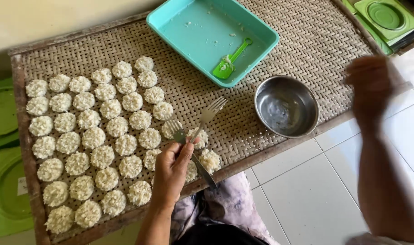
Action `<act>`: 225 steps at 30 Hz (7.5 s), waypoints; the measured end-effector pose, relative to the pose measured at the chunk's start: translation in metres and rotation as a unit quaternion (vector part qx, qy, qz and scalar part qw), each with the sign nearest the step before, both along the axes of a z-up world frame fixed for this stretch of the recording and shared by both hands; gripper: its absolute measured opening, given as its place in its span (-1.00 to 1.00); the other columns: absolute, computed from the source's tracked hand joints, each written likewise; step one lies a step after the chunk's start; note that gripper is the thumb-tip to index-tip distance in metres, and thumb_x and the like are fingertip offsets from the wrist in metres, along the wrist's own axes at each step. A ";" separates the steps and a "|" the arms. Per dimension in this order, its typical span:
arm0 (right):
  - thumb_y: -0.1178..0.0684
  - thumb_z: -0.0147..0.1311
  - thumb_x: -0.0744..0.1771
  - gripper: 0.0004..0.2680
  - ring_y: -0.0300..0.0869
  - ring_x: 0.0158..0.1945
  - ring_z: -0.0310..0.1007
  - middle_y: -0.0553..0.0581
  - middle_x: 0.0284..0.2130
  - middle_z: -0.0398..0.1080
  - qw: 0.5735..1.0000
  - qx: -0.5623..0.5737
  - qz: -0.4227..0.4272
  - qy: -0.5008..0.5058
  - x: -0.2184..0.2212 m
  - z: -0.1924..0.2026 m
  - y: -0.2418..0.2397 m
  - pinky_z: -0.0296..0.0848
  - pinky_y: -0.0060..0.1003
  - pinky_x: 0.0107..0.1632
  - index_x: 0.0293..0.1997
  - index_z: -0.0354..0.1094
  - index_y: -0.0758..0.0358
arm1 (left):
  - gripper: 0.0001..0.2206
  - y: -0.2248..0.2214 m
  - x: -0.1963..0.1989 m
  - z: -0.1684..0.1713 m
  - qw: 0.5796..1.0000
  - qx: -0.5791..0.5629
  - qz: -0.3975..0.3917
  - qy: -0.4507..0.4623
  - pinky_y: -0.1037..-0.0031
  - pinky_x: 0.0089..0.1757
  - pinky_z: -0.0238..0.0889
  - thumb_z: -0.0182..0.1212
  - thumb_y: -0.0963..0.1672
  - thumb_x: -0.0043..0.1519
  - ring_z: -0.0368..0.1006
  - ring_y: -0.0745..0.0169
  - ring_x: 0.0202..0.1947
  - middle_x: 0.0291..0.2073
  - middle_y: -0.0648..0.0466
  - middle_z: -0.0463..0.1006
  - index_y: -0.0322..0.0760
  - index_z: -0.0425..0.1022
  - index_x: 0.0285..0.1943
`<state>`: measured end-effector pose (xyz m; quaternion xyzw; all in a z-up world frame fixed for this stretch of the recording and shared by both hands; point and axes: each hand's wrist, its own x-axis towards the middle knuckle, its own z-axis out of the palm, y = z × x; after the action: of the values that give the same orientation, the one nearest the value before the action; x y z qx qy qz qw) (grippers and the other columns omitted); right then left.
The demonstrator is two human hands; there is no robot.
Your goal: Shape and place food mixture onto crackers using forks on a woven tray
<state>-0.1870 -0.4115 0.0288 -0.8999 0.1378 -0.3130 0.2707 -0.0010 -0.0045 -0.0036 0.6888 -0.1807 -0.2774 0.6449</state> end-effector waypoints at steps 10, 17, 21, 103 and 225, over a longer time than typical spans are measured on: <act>0.48 -0.28 0.51 -0.85 -0.04 0.05 0.26 0.29 -0.01 0.28 0.964 0.005 -0.059 -0.261 -0.021 -0.018 -0.014 0.36 -0.19 0.17 0.00 0.18 0.43 | -0.69 -0.001 0.000 -0.034 0.999 -0.047 0.007 -0.018 0.53 -0.72 -0.09 0.07 0.00 0.34 0.07 0.43 -0.73 -0.64 0.21 0.29 -0.32 0.57 -0.03; 0.44 0.15 0.32 -0.72 0.32 0.52 0.02 0.42 0.46 -0.04 0.955 -0.276 -0.092 -0.065 -0.007 -0.001 0.121 0.15 0.33 0.55 0.17 0.44 0.52 | -0.75 -0.029 -0.021 -0.023 0.993 -0.111 0.009 -0.036 0.60 -0.75 -0.05 0.05 -0.01 0.38 0.11 0.49 -0.73 -0.62 0.24 0.29 -0.25 0.47 -0.08; 0.28 0.19 0.21 -0.52 -0.07 0.12 0.46 0.20 0.15 0.34 0.987 0.040 0.158 0.001 -0.006 -0.051 0.194 0.51 -0.17 0.19 0.27 0.18 0.15 | -0.73 -0.060 -0.057 -0.013 0.992 -0.124 -0.014 -0.029 0.40 -0.29 0.47 -0.01 -0.01 0.36 0.46 0.27 -0.36 -0.28 0.02 0.60 -0.24 0.48 -0.07; 0.24 -0.15 0.42 -0.95 -0.11 -0.04 0.57 0.17 -0.05 0.50 0.987 0.077 0.136 -0.046 0.051 -0.059 0.222 0.58 -0.29 -0.02 -0.07 0.18 0.21 | -0.78 0.057 -0.009 -0.028 0.896 0.315 0.054 -0.308 0.59 -0.70 0.24 0.26 -0.22 0.20 0.33 0.43 -0.70 -0.45 0.04 0.53 -0.22 0.55 0.03; 0.25 -0.15 0.42 -0.94 -0.15 -0.13 0.60 0.18 -0.13 0.53 0.976 0.185 0.111 -0.028 -0.003 -0.055 0.238 0.62 -0.34 -0.07 -0.07 0.18 0.22 | -0.79 0.088 -0.049 0.004 0.921 0.301 -0.005 -0.247 0.38 -0.45 0.43 0.29 -0.19 0.16 0.53 0.26 -0.54 -0.35 0.11 0.62 -0.11 0.55 -0.03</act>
<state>-0.1898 -0.1733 -0.0257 -0.8349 0.0850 -0.2754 0.4689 -0.0498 0.0833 0.0002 0.8961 -0.2457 -0.1434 0.3406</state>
